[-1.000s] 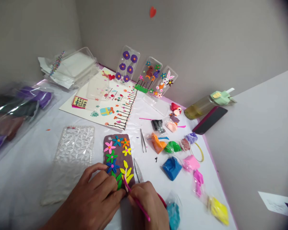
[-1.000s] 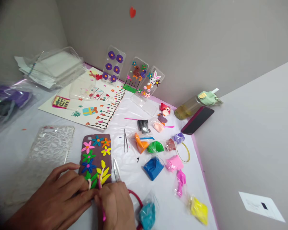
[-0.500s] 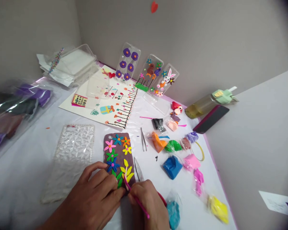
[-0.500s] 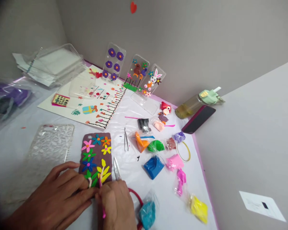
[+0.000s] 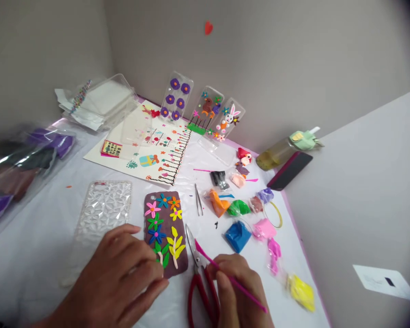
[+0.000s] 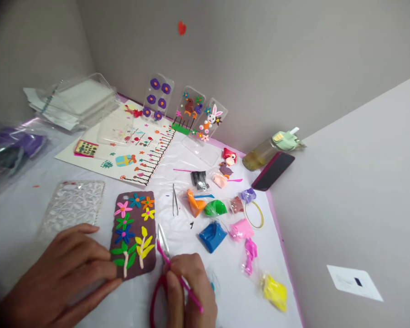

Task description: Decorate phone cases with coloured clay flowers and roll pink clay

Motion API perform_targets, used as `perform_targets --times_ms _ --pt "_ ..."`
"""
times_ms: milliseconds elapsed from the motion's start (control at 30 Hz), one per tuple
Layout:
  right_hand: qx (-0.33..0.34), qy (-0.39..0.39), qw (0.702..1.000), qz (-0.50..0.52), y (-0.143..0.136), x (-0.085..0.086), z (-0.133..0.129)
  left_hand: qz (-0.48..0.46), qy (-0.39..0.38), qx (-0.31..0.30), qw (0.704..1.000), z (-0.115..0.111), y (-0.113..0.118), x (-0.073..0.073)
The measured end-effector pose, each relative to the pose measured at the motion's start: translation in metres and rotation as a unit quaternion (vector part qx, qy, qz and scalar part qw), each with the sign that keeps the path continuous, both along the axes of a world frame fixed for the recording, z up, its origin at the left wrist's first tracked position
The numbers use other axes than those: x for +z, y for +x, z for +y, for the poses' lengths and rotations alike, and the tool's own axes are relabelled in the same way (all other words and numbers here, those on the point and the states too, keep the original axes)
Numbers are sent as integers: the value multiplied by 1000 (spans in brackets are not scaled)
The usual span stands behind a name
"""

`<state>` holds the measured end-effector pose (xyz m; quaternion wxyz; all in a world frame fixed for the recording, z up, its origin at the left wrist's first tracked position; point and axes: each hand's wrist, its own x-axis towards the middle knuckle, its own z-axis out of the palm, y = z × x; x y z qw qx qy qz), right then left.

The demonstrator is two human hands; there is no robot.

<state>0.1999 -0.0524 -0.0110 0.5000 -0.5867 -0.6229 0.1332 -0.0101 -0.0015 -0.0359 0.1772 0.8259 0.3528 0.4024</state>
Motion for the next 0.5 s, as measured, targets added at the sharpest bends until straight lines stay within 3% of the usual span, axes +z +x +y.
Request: perform_targets --times_ms 133,300,400,500 --pt "0 16 1000 -12 8 12 -4 -23 19 61 998 3 -18 11" --pt "-3 78 996 -51 15 18 -16 -44 80 59 994 -3 -25 17" --pt "33 95 993 -61 17 13 -21 -62 102 60 991 -13 -26 12" --pt "75 49 995 -42 11 1 -22 -69 80 54 993 -18 -23 -1"
